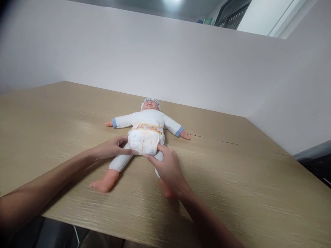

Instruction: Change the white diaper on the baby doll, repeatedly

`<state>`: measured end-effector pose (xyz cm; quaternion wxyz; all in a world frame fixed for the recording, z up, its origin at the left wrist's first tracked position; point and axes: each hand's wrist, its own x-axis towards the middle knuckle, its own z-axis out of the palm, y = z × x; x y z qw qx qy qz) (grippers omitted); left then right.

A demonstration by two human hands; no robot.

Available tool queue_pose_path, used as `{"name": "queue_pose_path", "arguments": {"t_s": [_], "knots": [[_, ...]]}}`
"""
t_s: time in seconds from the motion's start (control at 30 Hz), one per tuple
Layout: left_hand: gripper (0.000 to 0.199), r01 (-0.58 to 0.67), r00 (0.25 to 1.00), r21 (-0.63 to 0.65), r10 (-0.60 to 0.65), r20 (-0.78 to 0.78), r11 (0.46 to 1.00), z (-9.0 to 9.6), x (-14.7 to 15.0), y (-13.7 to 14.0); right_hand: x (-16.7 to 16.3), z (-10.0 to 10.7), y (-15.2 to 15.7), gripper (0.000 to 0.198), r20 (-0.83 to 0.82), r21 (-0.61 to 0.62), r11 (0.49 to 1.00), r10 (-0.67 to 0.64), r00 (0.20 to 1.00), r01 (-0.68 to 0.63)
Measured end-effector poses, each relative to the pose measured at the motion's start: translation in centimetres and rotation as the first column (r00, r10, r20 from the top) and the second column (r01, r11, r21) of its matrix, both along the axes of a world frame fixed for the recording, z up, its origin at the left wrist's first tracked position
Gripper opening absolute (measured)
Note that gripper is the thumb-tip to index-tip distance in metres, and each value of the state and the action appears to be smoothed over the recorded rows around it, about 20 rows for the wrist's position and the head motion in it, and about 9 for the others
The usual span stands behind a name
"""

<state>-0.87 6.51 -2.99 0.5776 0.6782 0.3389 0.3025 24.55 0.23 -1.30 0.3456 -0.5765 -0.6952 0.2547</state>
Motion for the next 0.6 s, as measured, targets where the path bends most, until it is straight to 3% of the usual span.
{"name": "queue_pose_path", "arguments": {"t_s": [0.17, 0.3, 0.47, 0.6], "knots": [[0.046, 0.081, 0.997, -0.051, -0.080, 0.020, 0.995, 1.0, -0.8, 0.3, 0.4, -0.1, 0.2, 0.028, -0.074, -0.086, 0.996, 0.025, 0.997, -0.031], [0.042, 0.083, 0.993, -0.076, -0.076, 0.091, 0.994, 1.2, -0.8, 0.2, 0.6, -0.8, 0.7, 0.036, -0.272, -0.123, 0.987, 0.070, 0.960, -0.107], [0.046, -0.037, 0.987, -0.233, 0.072, 0.147, 0.972, 0.0, -0.9, 0.5, 0.4, -1.3, 1.2, 0.034, -0.452, -0.159, 0.980, 0.032, 0.891, -0.116], [0.044, -0.125, 0.974, -0.269, 0.170, 0.151, 0.955, -1.1, -1.0, 0.9, 0.2, -1.7, 1.3, 0.039, -0.507, -0.159, 0.983, -0.003, 0.862, -0.090]]}}
